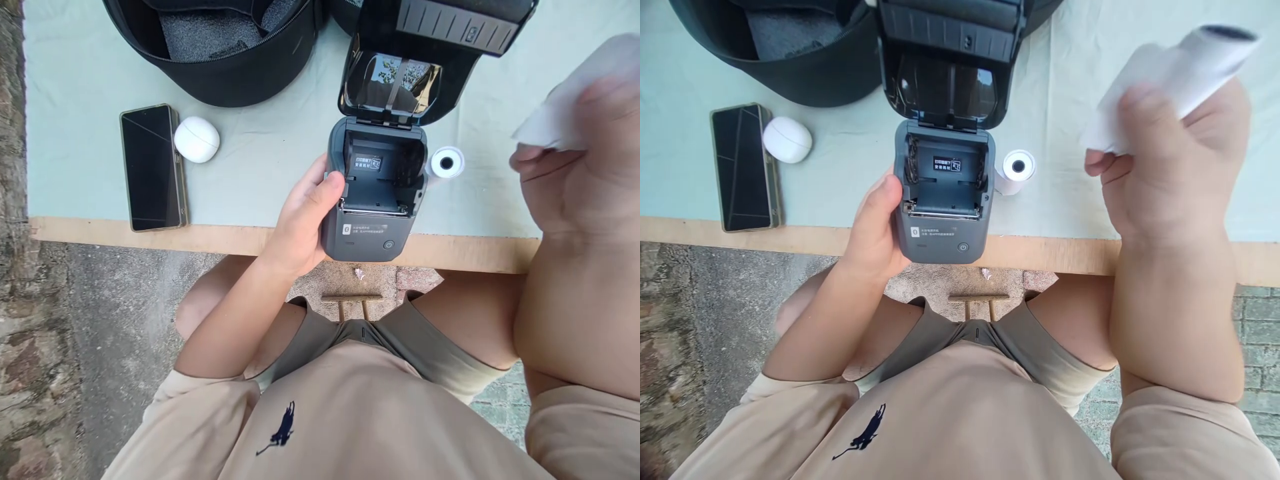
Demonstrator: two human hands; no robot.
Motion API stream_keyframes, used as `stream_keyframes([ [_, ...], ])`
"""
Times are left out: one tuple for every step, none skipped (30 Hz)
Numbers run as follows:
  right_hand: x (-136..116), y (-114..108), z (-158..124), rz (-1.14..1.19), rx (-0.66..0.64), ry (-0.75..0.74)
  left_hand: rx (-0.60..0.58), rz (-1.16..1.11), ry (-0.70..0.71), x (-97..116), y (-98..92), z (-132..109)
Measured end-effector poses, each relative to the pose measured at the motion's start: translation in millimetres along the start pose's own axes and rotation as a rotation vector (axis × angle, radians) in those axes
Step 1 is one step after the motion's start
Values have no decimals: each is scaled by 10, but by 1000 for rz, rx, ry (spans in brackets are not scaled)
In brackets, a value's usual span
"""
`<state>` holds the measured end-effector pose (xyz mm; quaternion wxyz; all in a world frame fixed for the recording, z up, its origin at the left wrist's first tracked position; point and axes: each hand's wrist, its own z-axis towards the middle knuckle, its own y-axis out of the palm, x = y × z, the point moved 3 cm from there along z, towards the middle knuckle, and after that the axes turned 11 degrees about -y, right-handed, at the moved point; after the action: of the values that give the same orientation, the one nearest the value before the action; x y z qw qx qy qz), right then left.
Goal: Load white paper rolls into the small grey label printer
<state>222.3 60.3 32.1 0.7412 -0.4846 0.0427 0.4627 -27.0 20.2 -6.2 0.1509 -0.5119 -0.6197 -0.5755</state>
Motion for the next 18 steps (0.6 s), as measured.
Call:
stream_keyframes([
  [23, 14, -13, 56, 74, 47, -9, -7, 5, 0, 3, 1],
  [42, 25, -26, 94, 138, 87, -15, -12, 10, 0, 8, 2],
  [55, 36, -36, 97, 167, 117, -16, -15, 12, -1, 14, 3],
  [56, 41, -40, 61, 175, 127, -12, -16, 10, -3, 21, 5],
  [46, 40, -38, 1, 169, 119, -1, -18, 5, -5, 28, 7],
  [29, 37, -32, -78, 150, 104, 14, -19, -1, -8, 34, 10],
  [15, 34, -24, -149, 128, 98, 31, -22, -7, -10, 37, 12],
  [11, 35, -17, -203, 94, 116, 40, -25, -10, -12, 39, 14],
  [19, 40, -14, -249, 46, 159, 45, -27, -11, -13, 38, 16],
  [35, 48, -15, -294, -8, 213, 44, -27, -9, -14, 35, 19],
  [59, 59, -21, -334, -73, 278, 34, -23, -7, -17, 30, 21],
  [80, 65, -30, -362, -124, 331, 23, -16, -3, -20, 23, 23],
  [88, 66, -38, -369, -159, 354, 13, -12, 4, -23, 16, 25],
  [80, 61, -42, -360, -174, 344, 6, -11, 12, -25, 9, 25],
  [52, 48, -43, -337, -169, 312, 5, -15, 19, -27, 3, 24],
  [3, 28, -40, -315, -150, 255, 3, -23, 23, -28, 1, 22],
  [-70, -2, -36, -306, -107, 181, 6, -36, 24, -28, 1, 19],
  [-158, -36, -33, -313, -50, 107, 8, -50, 22, -26, 3, 16],
])
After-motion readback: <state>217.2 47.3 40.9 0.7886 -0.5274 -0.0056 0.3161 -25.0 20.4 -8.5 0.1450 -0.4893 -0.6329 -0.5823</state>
